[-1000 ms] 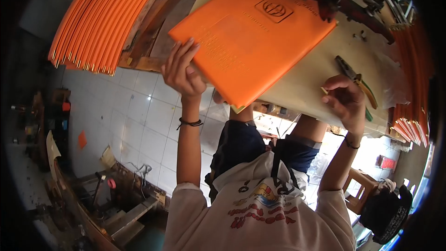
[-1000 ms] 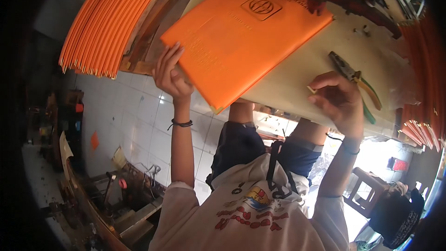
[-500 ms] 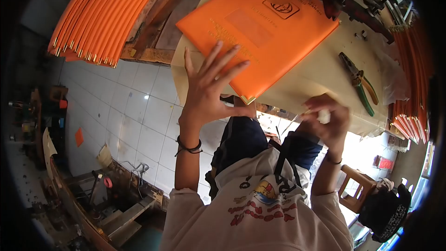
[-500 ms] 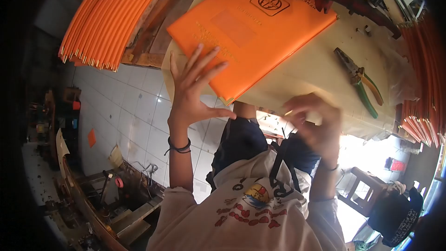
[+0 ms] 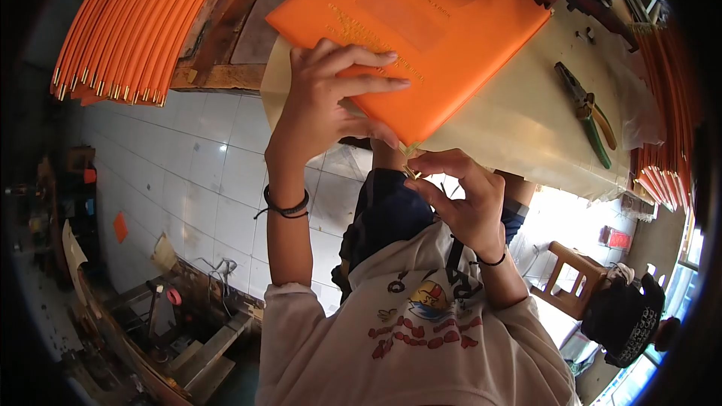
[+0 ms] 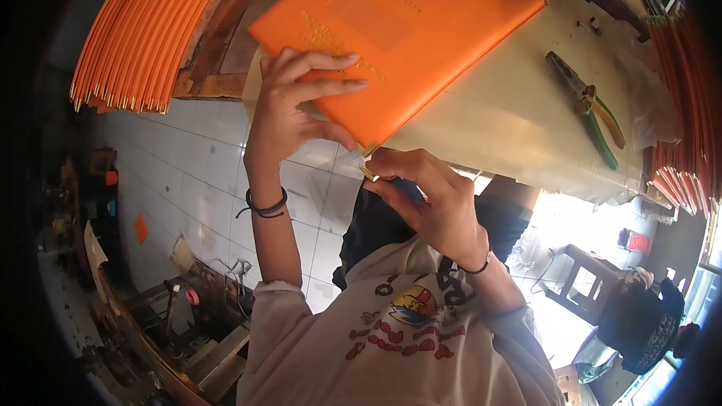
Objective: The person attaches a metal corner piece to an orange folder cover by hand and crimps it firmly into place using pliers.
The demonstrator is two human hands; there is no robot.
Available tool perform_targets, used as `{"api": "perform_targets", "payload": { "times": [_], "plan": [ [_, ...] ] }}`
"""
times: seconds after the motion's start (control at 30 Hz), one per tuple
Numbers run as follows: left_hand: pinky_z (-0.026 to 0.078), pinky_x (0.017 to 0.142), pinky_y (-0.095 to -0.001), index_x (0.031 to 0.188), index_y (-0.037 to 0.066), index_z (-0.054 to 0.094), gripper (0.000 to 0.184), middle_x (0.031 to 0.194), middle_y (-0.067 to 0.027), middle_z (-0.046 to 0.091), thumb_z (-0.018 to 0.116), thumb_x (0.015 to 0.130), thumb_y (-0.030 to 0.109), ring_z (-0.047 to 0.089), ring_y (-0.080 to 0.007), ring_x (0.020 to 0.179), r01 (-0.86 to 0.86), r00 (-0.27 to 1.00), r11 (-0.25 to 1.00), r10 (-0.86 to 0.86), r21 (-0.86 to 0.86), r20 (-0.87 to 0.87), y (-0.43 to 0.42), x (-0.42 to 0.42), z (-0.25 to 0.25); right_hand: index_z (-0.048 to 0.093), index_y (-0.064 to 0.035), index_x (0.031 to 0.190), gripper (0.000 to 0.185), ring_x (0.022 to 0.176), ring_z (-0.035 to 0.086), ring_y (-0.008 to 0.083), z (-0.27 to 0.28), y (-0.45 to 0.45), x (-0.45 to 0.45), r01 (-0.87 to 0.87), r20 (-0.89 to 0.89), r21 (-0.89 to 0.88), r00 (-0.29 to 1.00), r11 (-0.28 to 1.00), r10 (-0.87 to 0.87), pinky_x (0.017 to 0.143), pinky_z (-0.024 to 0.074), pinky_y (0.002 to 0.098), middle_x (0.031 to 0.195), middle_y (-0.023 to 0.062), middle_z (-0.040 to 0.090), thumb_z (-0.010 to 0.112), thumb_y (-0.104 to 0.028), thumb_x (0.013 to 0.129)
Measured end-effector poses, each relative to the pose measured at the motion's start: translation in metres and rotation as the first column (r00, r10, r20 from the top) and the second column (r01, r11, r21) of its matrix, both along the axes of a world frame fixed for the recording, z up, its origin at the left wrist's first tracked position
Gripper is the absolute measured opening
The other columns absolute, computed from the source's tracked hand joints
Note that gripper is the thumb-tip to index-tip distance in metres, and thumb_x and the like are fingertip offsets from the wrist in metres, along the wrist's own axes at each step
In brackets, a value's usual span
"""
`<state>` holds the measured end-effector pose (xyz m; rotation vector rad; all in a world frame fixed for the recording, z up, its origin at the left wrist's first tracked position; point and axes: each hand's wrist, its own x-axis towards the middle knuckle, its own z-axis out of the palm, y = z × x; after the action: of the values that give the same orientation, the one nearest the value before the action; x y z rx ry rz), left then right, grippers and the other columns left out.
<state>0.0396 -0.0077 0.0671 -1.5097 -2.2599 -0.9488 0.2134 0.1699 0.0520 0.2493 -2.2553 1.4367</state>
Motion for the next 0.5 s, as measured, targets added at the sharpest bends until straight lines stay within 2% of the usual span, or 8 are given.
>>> {"api": "perform_targets", "payload": {
  "times": [0.1, 0.23, 0.33, 0.43, 0.5],
  "plan": [
    [0.042, 0.099, -0.0382, 0.113, 0.019, 0.079, 0.075, 0.127, 0.0011, 0.068, 0.084, 0.045, 0.051, 0.055, -0.0233, 0.106, 0.000, 1.000, 1.000, 0.000, 0.020, 0.016, 0.000, 0.003, 0.003, 0.065, -0.0056, 0.103, 0.031, 0.091, 0.074, 0.0214, -0.002, -0.003, 0.000, 0.029, -0.018, 0.051, 0.999, 0.998, -0.028, 0.076, 0.0599, 0.0315, 0.102, 0.0078, 0.074, 0.082, -0.001, 0.078],
    [0.037, 0.103, -0.0402, 0.111, 0.019, 0.079, 0.073, 0.128, 0.0022, 0.068, 0.083, 0.046, 0.053, 0.056, -0.0234, 0.111, -0.046, 0.999, 0.999, 0.046, 0.009, -0.003, 0.000, 0.008, 0.003, 0.064, -0.0054, 0.103, 0.031, 0.091, 0.074, 0.0214, -0.009, -0.009, 0.002, 0.055, 0.030, -0.044, 0.998, 0.998, -0.054, 0.076, 0.0604, 0.0311, 0.103, 0.0069, 0.074, 0.082, 0.000, 0.078],
    [0.036, 0.098, -0.0406, 0.111, 0.026, 0.078, 0.070, 0.125, 0.0079, 0.065, 0.077, 0.051, 0.061, 0.056, -0.0185, 0.110, -0.057, 0.997, 0.996, 0.060, 0.071, -0.049, 0.002, 0.007, -0.006, 0.065, -0.0049, 0.104, 0.032, 0.092, 0.074, 0.0212, -0.012, -0.009, 0.003, 0.079, 0.032, -0.031, 0.996, 0.996, -0.078, 0.076, 0.0603, 0.0305, 0.102, 0.0073, 0.075, 0.082, -0.001, 0.078],
    [0.036, 0.098, -0.0398, 0.113, 0.026, 0.077, 0.068, 0.127, 0.0077, 0.065, 0.075, 0.054, 0.061, 0.056, -0.0188, 0.111, -0.093, 0.995, 0.994, 0.095, 0.056, -0.039, 0.002, 0.013, -0.008, 0.066, -0.0042, 0.102, 0.028, 0.092, 0.074, 0.0210, -0.012, -0.009, 0.006, 0.102, 0.066, -0.047, 0.993, 0.994, -0.099, 0.077, 0.0600, 0.0304, 0.101, 0.0075, 0.075, 0.081, 0.000, 0.079],
    [0.035, 0.100, -0.0400, 0.113, 0.022, 0.078, 0.072, 0.128, 0.0045, 0.067, 0.073, 0.054, 0.063, 0.057, -0.0223, 0.115, -0.108, 0.994, 0.993, 0.109, 0.053, -0.027, 0.002, 0.016, -0.008, 0.068, -0.0042, 0.100, 0.024, 0.091, 0.074, 0.0208, -0.005, -0.004, 0.004, 0.084, 0.034, 0.003, 0.996, 0.996, -0.084, 0.077, 0.0598, 0.0303, 0.100, 0.0074, 0.075, 0.080, 0.001, 0.080]
  ]
}}
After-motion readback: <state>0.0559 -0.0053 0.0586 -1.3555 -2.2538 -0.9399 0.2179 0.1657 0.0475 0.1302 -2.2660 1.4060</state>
